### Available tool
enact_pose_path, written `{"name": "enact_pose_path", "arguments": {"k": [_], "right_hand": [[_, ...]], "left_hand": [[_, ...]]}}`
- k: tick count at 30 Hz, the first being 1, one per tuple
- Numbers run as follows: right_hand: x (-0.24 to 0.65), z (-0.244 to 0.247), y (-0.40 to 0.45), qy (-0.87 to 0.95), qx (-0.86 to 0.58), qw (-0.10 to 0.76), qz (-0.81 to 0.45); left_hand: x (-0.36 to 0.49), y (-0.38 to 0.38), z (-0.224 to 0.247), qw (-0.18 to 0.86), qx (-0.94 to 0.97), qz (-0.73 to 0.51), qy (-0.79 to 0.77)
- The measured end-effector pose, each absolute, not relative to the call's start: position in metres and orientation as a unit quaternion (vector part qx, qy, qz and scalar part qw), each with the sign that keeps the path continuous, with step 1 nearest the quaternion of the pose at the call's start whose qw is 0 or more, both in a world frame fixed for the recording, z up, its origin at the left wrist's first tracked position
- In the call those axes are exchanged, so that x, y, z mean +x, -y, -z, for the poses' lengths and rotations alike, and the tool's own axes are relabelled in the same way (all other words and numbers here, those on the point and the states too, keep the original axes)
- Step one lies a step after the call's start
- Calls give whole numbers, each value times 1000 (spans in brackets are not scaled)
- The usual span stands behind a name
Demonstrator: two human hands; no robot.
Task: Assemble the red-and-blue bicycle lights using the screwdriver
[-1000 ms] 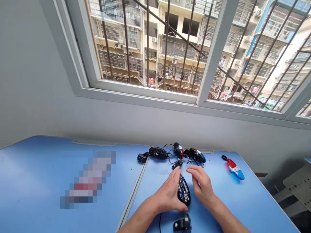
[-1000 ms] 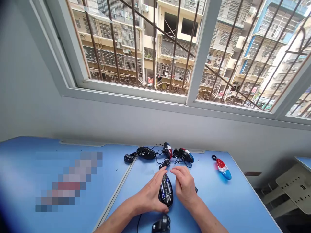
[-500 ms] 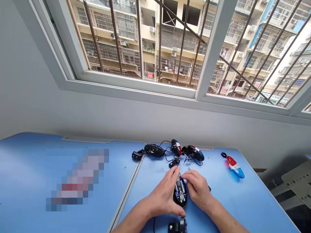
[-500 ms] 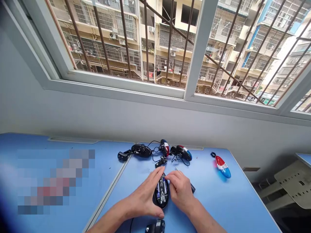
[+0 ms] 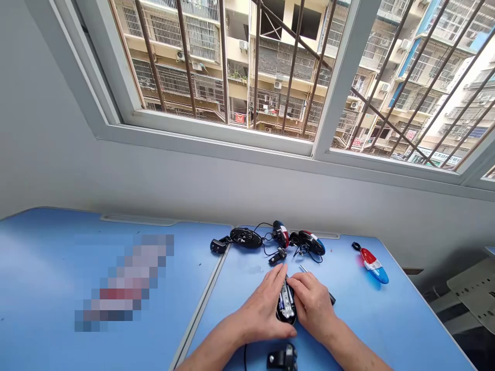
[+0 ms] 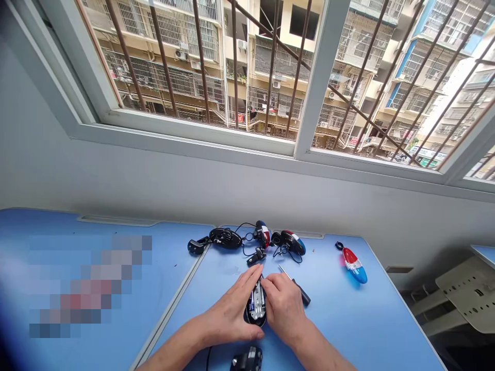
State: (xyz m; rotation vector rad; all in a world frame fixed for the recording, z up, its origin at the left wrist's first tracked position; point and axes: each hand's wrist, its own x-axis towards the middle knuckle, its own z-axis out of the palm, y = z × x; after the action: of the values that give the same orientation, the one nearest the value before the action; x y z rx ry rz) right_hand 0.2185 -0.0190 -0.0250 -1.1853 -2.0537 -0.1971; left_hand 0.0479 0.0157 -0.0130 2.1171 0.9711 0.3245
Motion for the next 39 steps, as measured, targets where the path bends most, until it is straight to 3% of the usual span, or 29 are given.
{"name": "enact_pose_path", "arguments": {"k": [11,30,39], "right_hand": [[211,27,15,783,-483,376,110],[210,37,8,755,-494,431,1],[217,38,9,763,-474,437,35]], "left_hand": [[51,-15,9,374,826,-151,-392],[50,-19,9,375,825,-177,-384],[50,-17,7,375,823,-161,-395]]}}
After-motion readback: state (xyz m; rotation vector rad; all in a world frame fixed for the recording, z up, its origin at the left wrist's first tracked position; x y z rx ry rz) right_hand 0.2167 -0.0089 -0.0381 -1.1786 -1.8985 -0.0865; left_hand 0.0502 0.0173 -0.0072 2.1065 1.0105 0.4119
